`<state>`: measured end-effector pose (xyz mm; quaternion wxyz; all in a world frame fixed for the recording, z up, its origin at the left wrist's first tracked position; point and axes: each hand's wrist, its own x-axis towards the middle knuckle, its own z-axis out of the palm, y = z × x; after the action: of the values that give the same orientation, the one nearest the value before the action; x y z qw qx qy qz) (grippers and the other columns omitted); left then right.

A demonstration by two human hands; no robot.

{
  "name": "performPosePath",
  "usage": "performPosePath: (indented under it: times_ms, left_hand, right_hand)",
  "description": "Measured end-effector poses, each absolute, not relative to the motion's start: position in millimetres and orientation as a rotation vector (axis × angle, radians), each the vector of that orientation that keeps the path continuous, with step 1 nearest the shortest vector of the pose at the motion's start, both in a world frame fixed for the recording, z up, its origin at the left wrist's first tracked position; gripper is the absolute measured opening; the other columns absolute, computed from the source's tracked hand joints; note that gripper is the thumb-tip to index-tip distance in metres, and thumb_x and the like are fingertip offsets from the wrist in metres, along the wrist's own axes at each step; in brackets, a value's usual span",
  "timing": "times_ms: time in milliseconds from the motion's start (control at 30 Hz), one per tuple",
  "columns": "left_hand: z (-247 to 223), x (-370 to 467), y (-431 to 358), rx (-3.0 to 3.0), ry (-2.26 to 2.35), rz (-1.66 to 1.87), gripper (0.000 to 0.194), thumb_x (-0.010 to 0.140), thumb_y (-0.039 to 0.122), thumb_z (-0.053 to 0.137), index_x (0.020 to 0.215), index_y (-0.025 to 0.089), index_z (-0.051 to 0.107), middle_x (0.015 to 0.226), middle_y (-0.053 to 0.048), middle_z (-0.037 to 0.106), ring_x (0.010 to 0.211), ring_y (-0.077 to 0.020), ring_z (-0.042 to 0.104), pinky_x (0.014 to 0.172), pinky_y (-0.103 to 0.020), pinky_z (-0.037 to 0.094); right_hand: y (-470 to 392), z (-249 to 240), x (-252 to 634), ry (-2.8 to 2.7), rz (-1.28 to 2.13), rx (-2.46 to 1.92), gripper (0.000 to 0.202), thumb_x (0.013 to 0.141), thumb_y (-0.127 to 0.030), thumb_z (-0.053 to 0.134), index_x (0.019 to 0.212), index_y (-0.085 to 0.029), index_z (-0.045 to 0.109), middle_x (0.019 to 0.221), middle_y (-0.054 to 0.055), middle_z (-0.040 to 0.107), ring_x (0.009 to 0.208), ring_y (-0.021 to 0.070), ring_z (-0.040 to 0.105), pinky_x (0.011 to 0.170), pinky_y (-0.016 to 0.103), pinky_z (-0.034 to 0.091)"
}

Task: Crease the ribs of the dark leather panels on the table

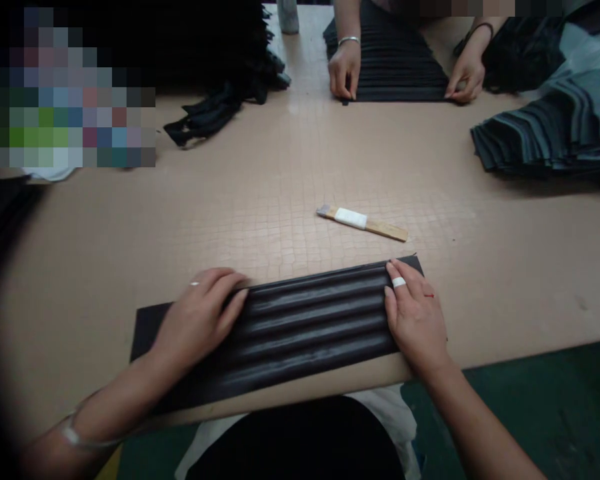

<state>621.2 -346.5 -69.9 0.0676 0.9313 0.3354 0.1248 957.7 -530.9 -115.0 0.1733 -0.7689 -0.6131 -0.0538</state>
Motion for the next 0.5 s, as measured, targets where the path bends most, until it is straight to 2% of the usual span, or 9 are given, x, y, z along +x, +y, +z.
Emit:
performPosePath:
  times_ms: [67,133,233,333,500]
  left_hand:
    - [-64.8,665.8,-347.9,2.793,0.834,0.253,0.022,0.102,0.029,0.046,0.109,0.016,0.063,0.106,-0.011,0.066,0.1,-0.0241,0.062,0.089,-0.039,0.054]
    - [-60.0,704.3,-345.5,2.819,0.741,0.1,0.022,0.102,0.031,0.048,0.104,0.016,0.064,0.102,-0.011,0.067,0.096,-0.0247,0.062,0.08,-0.037,0.053]
    - [-53.3,740.1,-330.4,2.703,0.696,-0.15,0.028,0.098,0.041,0.054,0.092,0.016,0.064,0.089,-0.009,0.067,0.081,-0.0231,0.061,0.066,-0.034,0.047]
    - [-49.3,749.5,-314.4,2.336,0.437,-0.393,0.036,0.097,0.047,0.054,0.077,0.018,0.06,0.07,-0.001,0.059,0.064,-0.0155,0.054,0.06,-0.029,0.04]
    - [-29.6,736.3,-318.2,2.062,0.234,-0.276,0.035,0.096,0.042,0.054,0.071,0.017,0.056,0.064,0.004,0.05,0.06,-0.0098,0.048,0.059,-0.024,0.039]
  right_hand:
    - [-538.4,-117.5,951.5,-1.78,-0.136,-2.242,0.059,0.106,-0.038,0.043,0.161,-0.02,0.03,0.158,0.015,0.045,0.148,0.031,0.038,0.118,0.056,0.034]
    - [-543.7,-120.2,948.0,-1.778,-0.136,-2.284,0.065,0.107,-0.045,0.04,0.164,-0.021,0.022,0.161,0.015,0.039,0.151,0.0318,0.032,0.12,0.06,0.027]
    - [-547.1,-123.6,946.9,-1.711,-0.172,-2.264,0.06,0.107,-0.044,0.04,0.162,-0.02,0.03,0.16,0.014,0.042,0.15,0.0303,0.034,0.121,0.057,0.028]
    - [-548.0,-124.0,947.7,-1.576,-0.213,-2.212,0.053,0.106,-0.039,0.043,0.155,-0.019,0.043,0.156,0.014,0.047,0.147,0.0298,0.04,0.119,0.053,0.034]
    - [-553.8,-117.1,951.4,-1.007,-0.26,-2.108,0.054,0.105,-0.042,0.044,0.151,-0.012,0.048,0.149,0.021,0.053,0.138,0.0336,0.05,0.114,0.055,0.042]
